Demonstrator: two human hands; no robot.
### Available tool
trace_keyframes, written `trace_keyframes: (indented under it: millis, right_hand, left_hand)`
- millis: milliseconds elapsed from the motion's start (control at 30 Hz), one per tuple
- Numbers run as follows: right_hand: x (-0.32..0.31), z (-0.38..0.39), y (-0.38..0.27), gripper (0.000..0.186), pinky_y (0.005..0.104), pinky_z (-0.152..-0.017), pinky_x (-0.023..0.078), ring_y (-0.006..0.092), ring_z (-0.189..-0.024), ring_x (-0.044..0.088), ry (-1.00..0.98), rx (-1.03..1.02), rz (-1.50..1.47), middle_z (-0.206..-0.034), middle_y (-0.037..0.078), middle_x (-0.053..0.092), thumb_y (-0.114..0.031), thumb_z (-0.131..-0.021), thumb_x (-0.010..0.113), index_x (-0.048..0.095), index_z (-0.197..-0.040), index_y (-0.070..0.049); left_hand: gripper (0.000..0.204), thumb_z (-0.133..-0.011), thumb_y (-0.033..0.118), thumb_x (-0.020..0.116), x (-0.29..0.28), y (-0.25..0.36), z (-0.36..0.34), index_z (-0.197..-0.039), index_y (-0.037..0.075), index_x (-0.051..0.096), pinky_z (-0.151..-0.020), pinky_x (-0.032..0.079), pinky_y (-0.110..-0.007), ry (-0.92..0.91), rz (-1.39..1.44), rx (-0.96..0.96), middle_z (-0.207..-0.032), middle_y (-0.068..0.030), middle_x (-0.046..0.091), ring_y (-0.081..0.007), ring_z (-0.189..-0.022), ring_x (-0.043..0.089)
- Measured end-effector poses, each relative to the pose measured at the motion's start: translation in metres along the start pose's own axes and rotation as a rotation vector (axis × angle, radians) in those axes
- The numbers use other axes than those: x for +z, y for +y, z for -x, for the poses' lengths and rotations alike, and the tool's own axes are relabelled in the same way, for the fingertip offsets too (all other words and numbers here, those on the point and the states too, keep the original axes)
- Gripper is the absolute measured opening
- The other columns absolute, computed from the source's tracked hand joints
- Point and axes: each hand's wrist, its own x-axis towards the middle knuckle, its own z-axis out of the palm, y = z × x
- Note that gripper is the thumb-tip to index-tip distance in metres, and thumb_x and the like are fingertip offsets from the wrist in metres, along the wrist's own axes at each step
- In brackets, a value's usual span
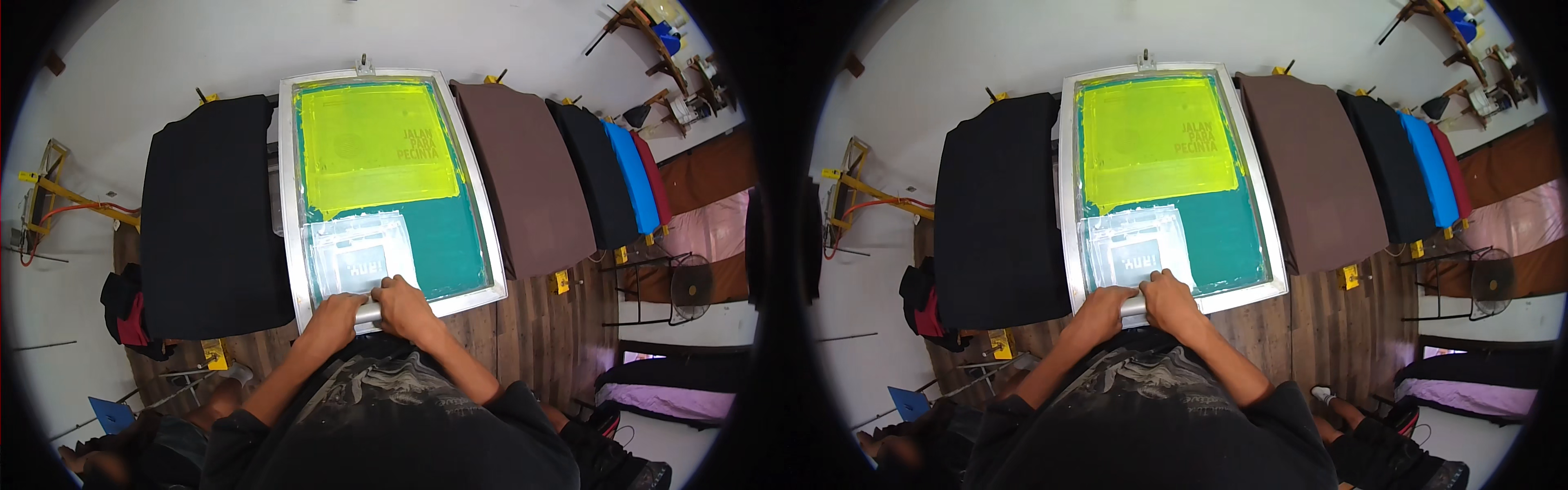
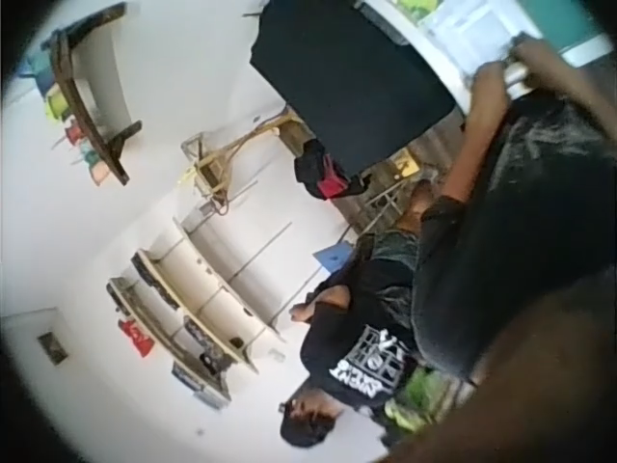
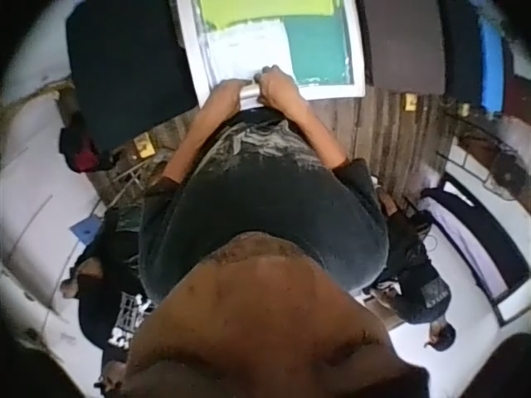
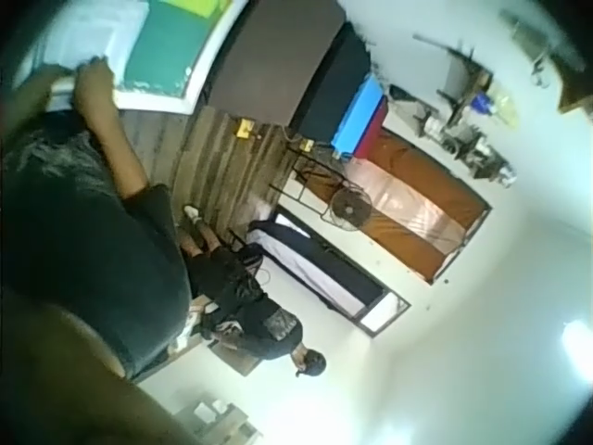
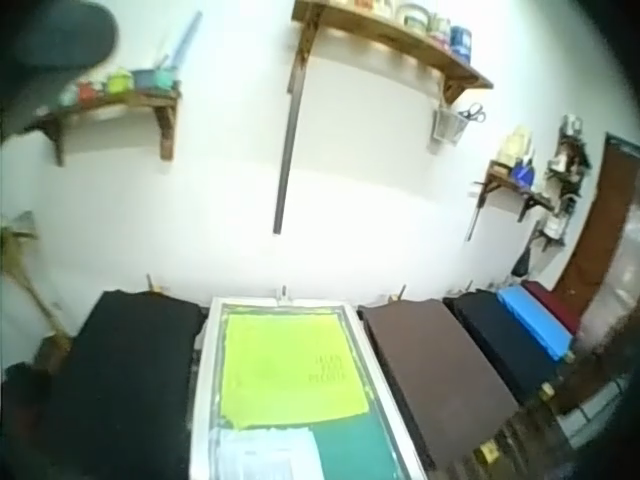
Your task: Manually applying ink through a screen onto a t-shirt using a squeegee.
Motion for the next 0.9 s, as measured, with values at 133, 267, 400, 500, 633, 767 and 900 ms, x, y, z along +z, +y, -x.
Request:
trace_keyframes:
  millis: [133,267,400,500,633,767,900]
  right_hand:
    - [-0.023,-0.022,0.008,0.026,0.046,-0.078,0.056,0.0367,-0.085,0.069,-0.207,-0.035,0.019,-0.085,0.019,0.07,-0.011,-0.067,0.075,0.072,-0.092,-0.007]
    - [-0.051,-0.064,0.013,0.019,0.0434,-0.075,0.058,0.037,-0.083,0.071,-0.118,0.005,0.103,-0.086,0.02,0.072,-0.011,-0.07,0.073,0.074,-0.089,-0.007]
    - [-0.043,-0.088,0.026,0.018,0.0453,-0.077,0.057,0.0362,-0.088,0.07,-0.035,0.005,0.157,-0.09,0.018,0.071,-0.009,-0.072,0.071,0.073,-0.09,-0.007]
    - [-0.023,-0.055,0.016,0.032,0.0471,-0.079,0.056,0.0406,-0.097,0.063,0.115,-0.014,0.123,-0.102,0.018,0.065,0.001,-0.067,0.071,0.067,-0.098,-0.004]
    - [0.012,0.001,0.008,0.041,0.0464,-0.084,0.053,0.0384,-0.101,0.056,0.268,-0.059,0.022,-0.107,0.015,0.059,0.006,-0.067,0.066,0.06,-0.107,-0.003]
    - [0.01,0.024,0.001,0.039,0.0456,-0.082,0.055,0.0375,-0.102,0.056,0.157,-0.049,0.035,-0.106,0.015,0.059,0.002,-0.067,0.069,0.062,-0.105,-0.002]
    - [-0.014,0.006,0.0,0.029,0.0472,-0.079,0.057,0.0375,-0.096,0.062,-0.025,-0.046,0.033,-0.1,0.016,0.064,-0.005,-0.07,0.073,0.068,-0.099,-0.004]
  left_hand:
    - [0.029,-0.071,-0.002,0.062,-0.025,-0.001,-0.026,-0.098,0.001,0.072,-0.083,0.056,-0.046,-0.236,-0.05,-0.107,-0.088,-0.0261,0.07,-0.0417,-0.087,0.069]
    - [0.028,-0.07,-0.002,0.064,-0.048,-0.009,-0.066,-0.096,0.003,0.073,-0.082,0.056,-0.044,-0.119,-0.065,-0.099,-0.09,-0.024,0.07,-0.0395,-0.088,0.069]
    - [0.027,-0.071,-0.005,0.063,-0.046,-0.026,-0.087,-0.095,0.002,0.073,-0.08,0.056,-0.045,0.006,-0.107,-0.038,-0.088,-0.0246,0.07,-0.0403,-0.086,0.069]
    - [0.042,-0.072,-0.009,0.058,-0.015,-0.032,-0.063,-0.11,0.003,0.07,-0.091,0.052,-0.044,0.112,-0.084,-0.014,-0.105,-0.0237,0.069,-0.0383,-0.099,0.067]
    - [0.048,-0.08,-0.01,0.052,0.026,-0.012,-0.011,-0.126,0.0,0.058,-0.093,0.053,-0.047,0.208,-0.116,-0.003,-0.125,-0.0205,0.059,-0.0399,-0.11,0.061]
    - [0.047,-0.08,-0.007,0.054,0.023,0.007,0.013,-0.126,0.001,0.059,-0.091,0.053,-0.048,0.179,-0.089,0.013,-0.124,-0.0206,0.06,-0.0402,-0.106,0.063]
    - [0.038,-0.077,-0.002,0.06,-0.003,0.003,-0.006,-0.113,0.003,0.069,-0.086,0.054,-0.048,-0.016,-0.042,-0.053,-0.096,-0.0224,0.069,-0.0399,-0.093,0.067]
